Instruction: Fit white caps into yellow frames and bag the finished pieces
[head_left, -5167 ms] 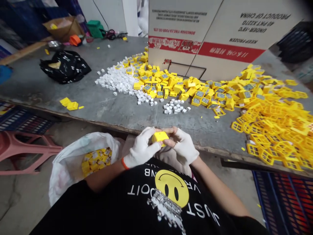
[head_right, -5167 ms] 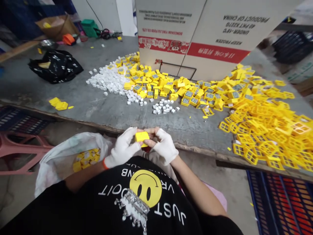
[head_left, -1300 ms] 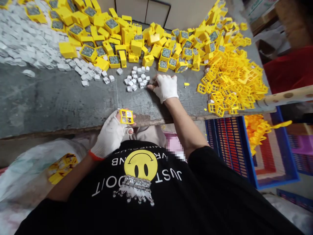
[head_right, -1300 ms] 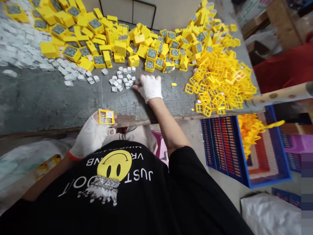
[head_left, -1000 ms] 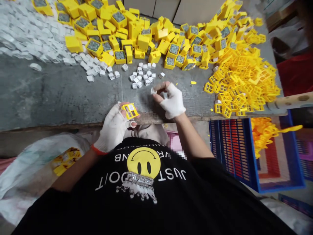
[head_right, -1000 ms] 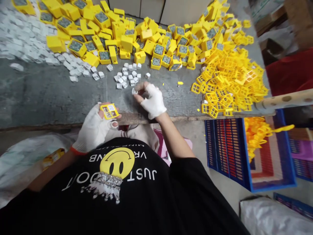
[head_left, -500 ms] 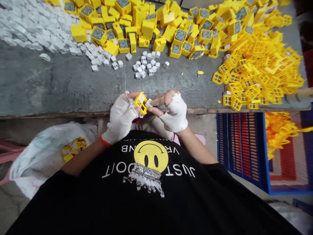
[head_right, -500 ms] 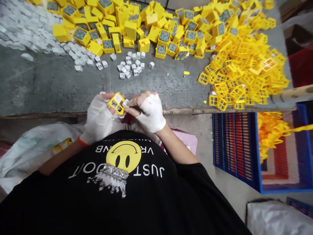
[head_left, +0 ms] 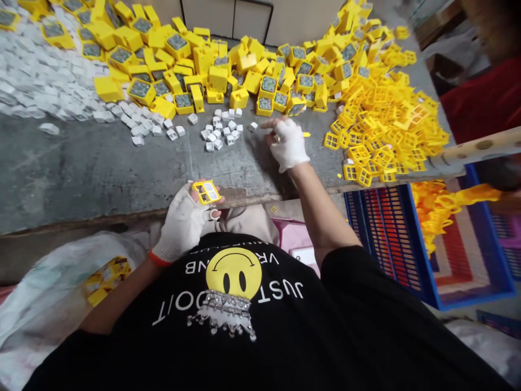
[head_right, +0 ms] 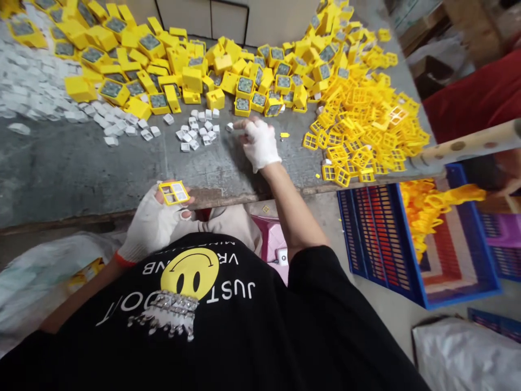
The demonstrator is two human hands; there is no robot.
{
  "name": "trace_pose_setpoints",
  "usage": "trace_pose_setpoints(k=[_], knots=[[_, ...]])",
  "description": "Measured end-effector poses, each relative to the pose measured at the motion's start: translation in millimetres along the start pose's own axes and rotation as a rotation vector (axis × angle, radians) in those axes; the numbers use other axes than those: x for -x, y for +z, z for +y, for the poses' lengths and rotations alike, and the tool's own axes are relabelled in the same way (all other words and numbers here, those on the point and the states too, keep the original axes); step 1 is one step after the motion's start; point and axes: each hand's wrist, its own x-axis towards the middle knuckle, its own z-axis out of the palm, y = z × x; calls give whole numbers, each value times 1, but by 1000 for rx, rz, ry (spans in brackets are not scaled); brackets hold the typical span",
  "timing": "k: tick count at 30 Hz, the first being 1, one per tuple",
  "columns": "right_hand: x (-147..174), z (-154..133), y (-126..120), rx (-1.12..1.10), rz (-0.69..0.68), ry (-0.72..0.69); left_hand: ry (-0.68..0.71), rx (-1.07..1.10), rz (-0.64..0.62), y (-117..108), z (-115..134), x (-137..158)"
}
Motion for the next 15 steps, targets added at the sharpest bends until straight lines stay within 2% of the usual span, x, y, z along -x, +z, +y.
trace_pose_setpoints(k=[2,4,7,10,13,15], knots=[[-32,19,7,65,-105,-55,-6,-17,13,1,2,0],[-53,25,12,112,-217,-132,-6,-29,28,3,4,-1],[-60,18,12,113,-313,-127,-3,-25,54,4,7,-1],[-33,-5,6,-116,-235,-106,-27,-14,57,5,7,-3],[13,-41,-1,-517,-88,-170,-90,-9,25,7,4,-5],[43,-68,-4,-684,-26,-183,-85,2,-13,7,0,-6]])
